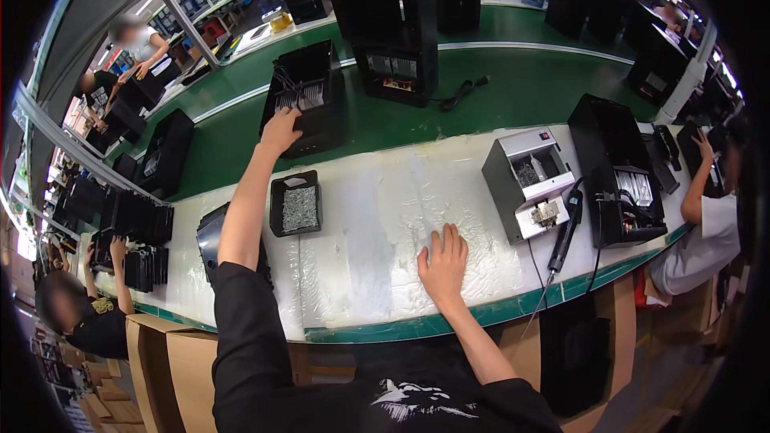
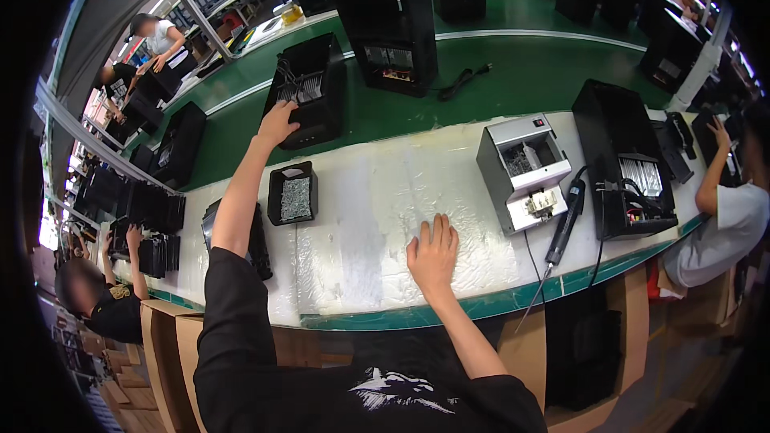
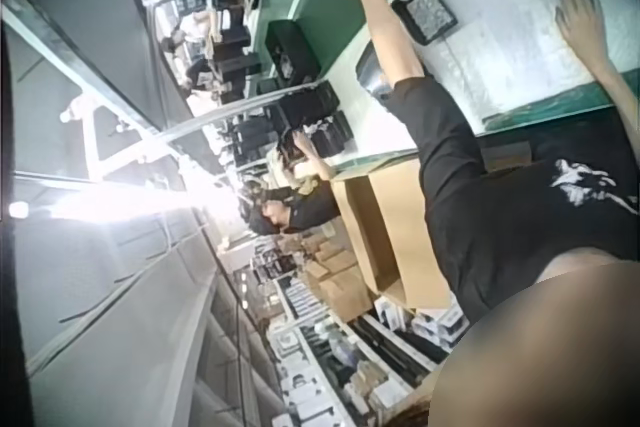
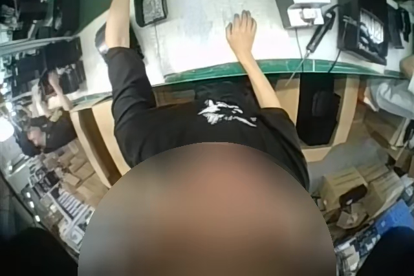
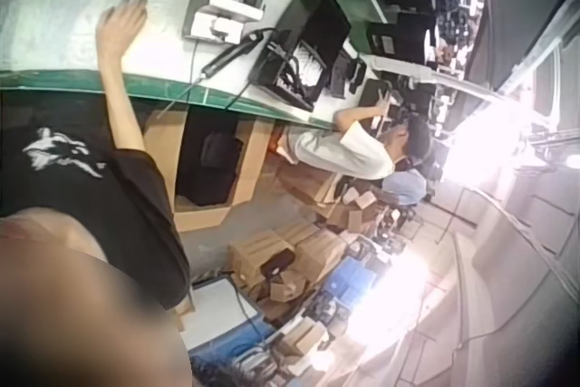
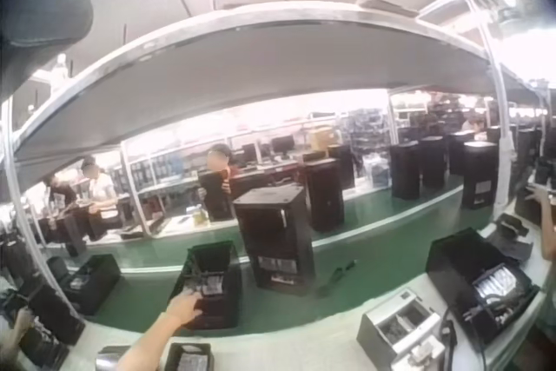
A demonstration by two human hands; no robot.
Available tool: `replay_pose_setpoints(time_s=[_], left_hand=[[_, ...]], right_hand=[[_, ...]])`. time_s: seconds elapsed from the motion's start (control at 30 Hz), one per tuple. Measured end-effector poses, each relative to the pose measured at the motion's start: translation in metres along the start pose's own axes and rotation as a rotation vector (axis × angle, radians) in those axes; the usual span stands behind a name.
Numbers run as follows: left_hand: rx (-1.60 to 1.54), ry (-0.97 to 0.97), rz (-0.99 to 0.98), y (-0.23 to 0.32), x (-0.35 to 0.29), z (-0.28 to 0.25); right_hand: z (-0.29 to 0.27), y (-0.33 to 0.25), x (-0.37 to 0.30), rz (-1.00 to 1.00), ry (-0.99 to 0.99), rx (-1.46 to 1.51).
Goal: Assembling electronic components by connecting wires and screwing a housing together.
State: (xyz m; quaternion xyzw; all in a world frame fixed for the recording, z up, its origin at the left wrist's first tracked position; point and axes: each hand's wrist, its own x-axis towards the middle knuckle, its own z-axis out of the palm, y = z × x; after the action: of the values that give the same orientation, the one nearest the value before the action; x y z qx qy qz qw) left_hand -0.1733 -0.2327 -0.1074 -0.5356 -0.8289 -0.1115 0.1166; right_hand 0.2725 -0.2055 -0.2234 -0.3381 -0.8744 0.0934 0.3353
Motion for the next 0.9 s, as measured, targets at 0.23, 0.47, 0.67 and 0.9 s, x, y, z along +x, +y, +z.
replay_pose_setpoints(time_s=[0.23,0.47,0.67,0.9], left_hand=[[0.030,-0.100,-0.034,0.031,0.036,-0.028],[-0.060,-0.132,0.106,0.134,0.028,-0.081],[-0.155,-0.072,0.412,0.214,-0.075,-0.059],[-0.324,0.015,0.449,0.267,-0.217,-0.087]], right_hand=[[-0.002,-0.003,0.004,-0.006,-0.018,0.009],[-0.002,-0.001,0.005,-0.001,0.021,0.034],[-0.010,0.008,0.000,0.158,0.161,0.432],[-0.083,-0.006,0.033,0.173,0.300,0.608]])
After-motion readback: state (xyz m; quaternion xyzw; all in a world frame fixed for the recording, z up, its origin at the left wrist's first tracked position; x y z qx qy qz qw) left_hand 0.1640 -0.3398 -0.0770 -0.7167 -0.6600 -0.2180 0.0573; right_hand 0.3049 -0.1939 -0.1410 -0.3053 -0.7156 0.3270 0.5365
